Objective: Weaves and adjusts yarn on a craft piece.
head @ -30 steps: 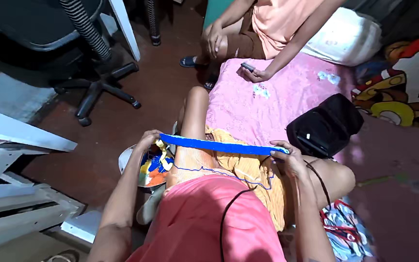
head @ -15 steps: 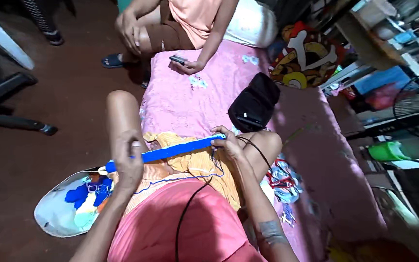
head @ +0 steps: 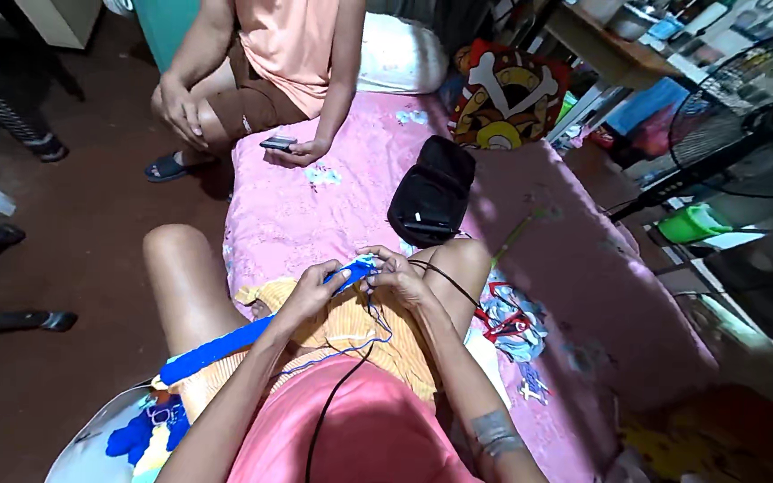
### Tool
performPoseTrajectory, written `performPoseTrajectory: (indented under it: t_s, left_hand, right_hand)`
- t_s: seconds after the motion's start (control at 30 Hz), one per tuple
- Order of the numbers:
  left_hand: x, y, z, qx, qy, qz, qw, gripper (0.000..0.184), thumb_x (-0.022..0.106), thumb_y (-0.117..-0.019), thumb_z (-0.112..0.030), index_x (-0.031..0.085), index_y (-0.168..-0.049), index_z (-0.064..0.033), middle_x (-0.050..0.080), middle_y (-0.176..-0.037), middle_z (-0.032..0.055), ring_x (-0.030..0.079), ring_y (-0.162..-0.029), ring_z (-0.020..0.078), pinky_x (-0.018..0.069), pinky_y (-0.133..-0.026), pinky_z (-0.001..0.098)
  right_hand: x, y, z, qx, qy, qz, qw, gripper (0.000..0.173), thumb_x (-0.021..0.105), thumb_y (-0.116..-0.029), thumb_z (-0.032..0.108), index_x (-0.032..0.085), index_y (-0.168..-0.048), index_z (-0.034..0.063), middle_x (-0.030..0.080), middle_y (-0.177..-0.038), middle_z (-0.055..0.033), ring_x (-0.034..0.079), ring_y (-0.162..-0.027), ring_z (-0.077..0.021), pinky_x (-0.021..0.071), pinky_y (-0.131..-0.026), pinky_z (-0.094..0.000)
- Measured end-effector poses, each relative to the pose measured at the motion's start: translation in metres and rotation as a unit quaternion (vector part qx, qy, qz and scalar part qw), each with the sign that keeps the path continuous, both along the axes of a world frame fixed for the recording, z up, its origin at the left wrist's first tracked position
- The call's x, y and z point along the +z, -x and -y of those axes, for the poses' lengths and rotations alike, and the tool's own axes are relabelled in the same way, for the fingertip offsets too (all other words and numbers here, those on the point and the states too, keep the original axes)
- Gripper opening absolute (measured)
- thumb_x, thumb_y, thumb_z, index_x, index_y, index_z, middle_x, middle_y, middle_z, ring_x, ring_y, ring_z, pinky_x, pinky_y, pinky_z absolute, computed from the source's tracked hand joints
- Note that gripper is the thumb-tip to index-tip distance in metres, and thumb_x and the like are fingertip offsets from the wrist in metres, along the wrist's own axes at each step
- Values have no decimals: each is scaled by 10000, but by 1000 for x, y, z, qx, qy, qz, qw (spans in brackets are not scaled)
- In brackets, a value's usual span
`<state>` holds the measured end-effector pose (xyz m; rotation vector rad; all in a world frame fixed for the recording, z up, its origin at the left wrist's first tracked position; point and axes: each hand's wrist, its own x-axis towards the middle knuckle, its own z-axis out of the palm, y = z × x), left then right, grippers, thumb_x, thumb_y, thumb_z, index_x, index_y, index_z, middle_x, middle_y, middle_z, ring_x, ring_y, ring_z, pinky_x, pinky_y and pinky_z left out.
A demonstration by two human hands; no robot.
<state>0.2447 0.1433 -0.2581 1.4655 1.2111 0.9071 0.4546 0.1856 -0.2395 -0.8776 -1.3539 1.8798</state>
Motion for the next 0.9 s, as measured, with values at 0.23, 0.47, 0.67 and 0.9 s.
performPoseTrajectory:
  t_s: [0.23,0.47,0.67,0.9]
  left_hand:
    - [-8,-1,0,16,38,60,997,206,499,-1044,-186,638,-951,-65,597,-746,-73,573,-656,-3,497,-648,198]
    - [-7,-5,3,40,12,31,999,204,549,-1031,-195,647,-923,-52,605,-755,-58,566,-671,-7,494,-666,206]
    - [-6,-5,12,-13,-48,-92,995,337,582,-1032,-310,697,-1045,7,683,-903,133,657,-852,233,530,-821,464]
    - [-24,123,107,246,-109,-119,956,337,610,-1007,-173,643,-1329,-79,633,-1342,117,647,-1164,255,535,-987,474]
  right_hand:
    - [-2,3,-1,-8,-2,-17,1000,454,461,-875,-42,545,-1321,-53,706,-1055,-129,673,-756,-130,575,-689,-295]
    - [6,12,-1,-20,-74,76,994,369,606,-969,125,585,-1292,-52,678,-1055,-116,659,-830,-101,570,-765,-272]
    - [9,8,-6,22,-118,240,963,116,663,-937,39,670,-1018,-45,682,-868,-91,643,-691,-125,583,-674,-312]
    - [12,-25,-2,-37,-158,208,965,102,627,-878,61,652,-965,13,694,-814,0,657,-641,-102,595,-616,-288]
